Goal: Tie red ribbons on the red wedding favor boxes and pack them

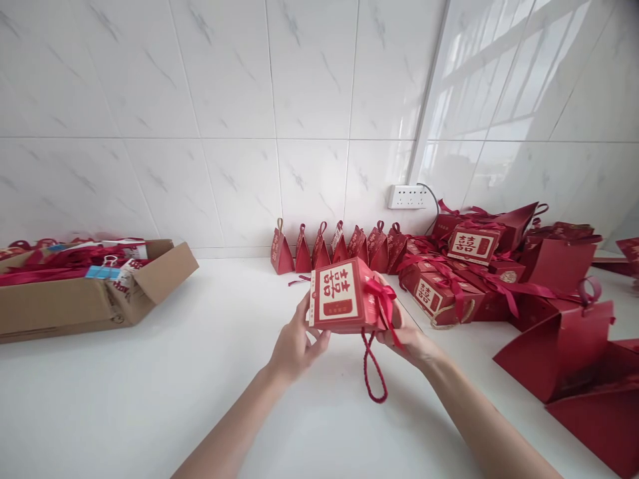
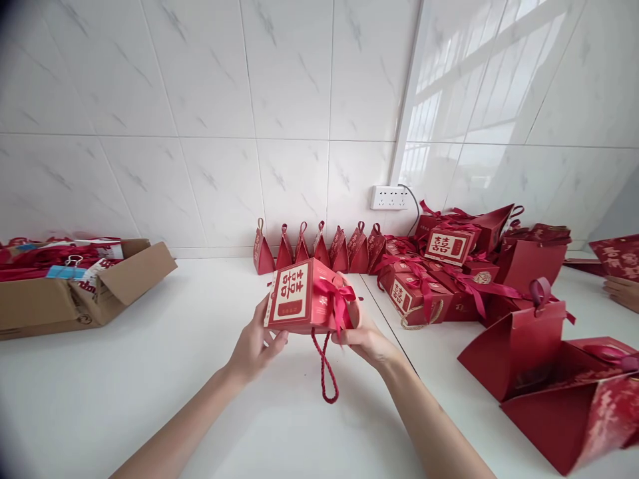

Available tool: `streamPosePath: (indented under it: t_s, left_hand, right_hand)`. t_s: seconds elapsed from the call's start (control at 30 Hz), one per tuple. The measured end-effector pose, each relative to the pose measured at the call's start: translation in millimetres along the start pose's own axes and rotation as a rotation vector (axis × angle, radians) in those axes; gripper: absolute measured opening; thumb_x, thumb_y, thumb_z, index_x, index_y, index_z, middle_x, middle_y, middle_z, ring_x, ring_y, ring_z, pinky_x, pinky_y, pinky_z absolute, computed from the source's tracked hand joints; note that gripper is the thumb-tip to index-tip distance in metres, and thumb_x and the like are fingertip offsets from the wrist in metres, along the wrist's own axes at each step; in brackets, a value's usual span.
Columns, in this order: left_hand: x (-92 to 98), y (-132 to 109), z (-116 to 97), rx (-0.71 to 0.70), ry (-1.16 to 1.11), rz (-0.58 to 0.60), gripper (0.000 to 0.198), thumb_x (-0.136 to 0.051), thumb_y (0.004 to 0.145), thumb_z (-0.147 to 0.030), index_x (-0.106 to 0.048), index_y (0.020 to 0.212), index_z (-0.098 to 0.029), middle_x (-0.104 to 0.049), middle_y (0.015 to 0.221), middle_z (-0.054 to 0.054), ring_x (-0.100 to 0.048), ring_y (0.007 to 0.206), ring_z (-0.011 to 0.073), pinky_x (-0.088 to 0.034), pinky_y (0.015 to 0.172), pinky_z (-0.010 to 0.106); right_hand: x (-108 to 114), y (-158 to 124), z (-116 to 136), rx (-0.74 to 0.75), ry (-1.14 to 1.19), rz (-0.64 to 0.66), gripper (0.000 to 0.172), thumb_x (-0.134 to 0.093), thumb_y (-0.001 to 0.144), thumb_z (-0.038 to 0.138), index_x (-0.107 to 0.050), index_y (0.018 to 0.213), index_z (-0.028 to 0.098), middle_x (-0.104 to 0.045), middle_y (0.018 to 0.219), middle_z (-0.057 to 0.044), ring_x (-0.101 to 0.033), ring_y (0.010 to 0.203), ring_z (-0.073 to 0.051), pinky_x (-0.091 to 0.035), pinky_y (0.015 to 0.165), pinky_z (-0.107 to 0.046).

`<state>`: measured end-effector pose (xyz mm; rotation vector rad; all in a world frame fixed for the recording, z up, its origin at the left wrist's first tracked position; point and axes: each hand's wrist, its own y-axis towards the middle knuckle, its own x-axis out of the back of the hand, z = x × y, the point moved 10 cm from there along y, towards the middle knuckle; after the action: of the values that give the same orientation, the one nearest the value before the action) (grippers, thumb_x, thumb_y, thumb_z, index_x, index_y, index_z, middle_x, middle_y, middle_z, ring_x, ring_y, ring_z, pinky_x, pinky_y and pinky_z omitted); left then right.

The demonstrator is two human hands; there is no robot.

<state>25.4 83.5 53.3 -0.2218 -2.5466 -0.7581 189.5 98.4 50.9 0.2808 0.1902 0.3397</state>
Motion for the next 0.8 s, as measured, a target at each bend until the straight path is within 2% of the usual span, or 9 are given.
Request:
streamPosePath:
  t_s: [0.1,0.2,0.27,0.37,0.5,0.57,0.67,0.73,0.8]
  left_hand:
    - [-4.0,3.4,12.5,0.130,0.141,0.044,0.059,-0.047,0.082,-0.043,-0.025,0.134,-0.026,-0.060,0.113,0.004,-0.063,0.064,0.0130,-0.051,0.059,0.028]
    - [-3.7,5.5,25.6,0.229,0.330,0.062,0.039,-0.046,0.082,-0.041,-0.045,0.117,-0.022,-0.060,0.110,0.005,-0.061,0.059,0.0138,-0.048,0.062,0.031]
    - [-1.7,5.5,33.5,0.282,0.415,0.068,0.027,-0.046,0.082,-0.037,-0.054,0.102,-0.021,-0.062,0.101,0.005,-0.061,0.060,0.0150,-0.045,0.060,0.030]
    - [1.6,5.0,40.0,0.310,0.475,0.078,0.019,-0.044,0.082,-0.031,-0.057,0.089,-0.021,-0.064,0.089,0.003,-0.061,0.065,0.0170,-0.043,0.059,0.028]
    - [4.4,4.4,43.1,0.301,0.495,0.093,0.022,-0.038,0.081,-0.026,-0.059,0.082,-0.021,-0.065,0.077,0.003,-0.061,0.064,0.0183,-0.042,0.058,0.029]
    - [3.1,4.5,43.0,0.290,0.494,0.114,0.023,-0.037,0.081,-0.027,-0.058,0.075,-0.021,-0.064,0.072,0.002,-0.060,0.063,0.0183,-0.041,0.058,0.028]
    - [-2.9,6.1,39.1,0.252,0.461,0.158,0.022,-0.038,0.080,-0.030,-0.057,0.072,-0.022,-0.065,0.073,0.001,-0.060,0.066,0.0183,-0.042,0.061,0.027]
    - [-9.4,8.4,35.4,0.216,0.431,0.194,0.023,-0.039,0.078,-0.032,-0.058,0.073,-0.022,-0.066,0.075,0.001,-0.060,0.067,0.0173,-0.041,0.062,0.025]
    - [-15.5,10.8,33.5,0.186,0.457,0.224,0.024,-0.040,0.077,-0.036,-0.059,0.072,-0.022,-0.066,0.070,-0.002,-0.058,0.062,0.0138,-0.040,0.060,0.022]
  right_hand:
    - [-8.8,1.4,9.0,0.012,0.018,0.011,0.097,-0.069,0.057,0.016,-0.021,0.138,0.039,-0.058,0.112,-0.001,-0.058,0.094,-0.021,-0.052,0.071,-0.032]
    - [-12.8,0.9,14.9,0.033,-0.164,-0.024,0.094,-0.069,0.059,0.014,-0.021,0.136,0.036,-0.051,0.122,-0.005,-0.054,0.104,-0.022,-0.052,0.072,-0.032]
    - [-15.5,0.7,16.8,0.079,-0.291,-0.034,0.088,-0.067,0.061,0.013,-0.024,0.134,0.035,-0.047,0.127,-0.006,-0.052,0.108,-0.022,-0.051,0.077,-0.034]
    - [-19.4,1.2,16.5,0.150,-0.449,-0.043,0.083,-0.064,0.064,0.013,-0.025,0.134,0.035,-0.042,0.133,-0.005,-0.054,0.108,-0.021,-0.049,0.087,-0.040]
    - [-22.6,-8.8,28.6,0.238,-0.648,-0.109,0.084,-0.062,0.064,0.012,-0.023,0.135,0.033,-0.039,0.136,-0.006,-0.048,0.117,-0.023,-0.046,0.094,-0.044]
    - [-20.5,-28.5,43.9,0.279,-0.776,-0.191,0.083,-0.062,0.065,0.012,-0.023,0.136,0.032,-0.037,0.139,-0.007,-0.042,0.124,-0.025,-0.043,0.098,-0.045]
    - [-15.8,-80.3,70.5,0.316,-0.951,-0.306,0.082,-0.062,0.068,0.014,-0.022,0.138,0.030,-0.036,0.141,-0.008,-0.036,0.130,-0.026,-0.036,0.104,-0.045]
    - [-7.2,-124.3,85.0,0.279,-1.029,-0.397,0.081,-0.063,0.068,0.016,-0.023,0.138,0.028,-0.039,0.139,-0.009,-0.039,0.128,-0.027,-0.036,0.104,-0.044]
    - [7.8,-172.4,96.1,0.181,-1.074,-0.518,0.081,-0.066,0.068,0.019,-0.025,0.138,0.027,-0.043,0.136,-0.009,-0.045,0.124,-0.028,-0.039,0.103,-0.044]
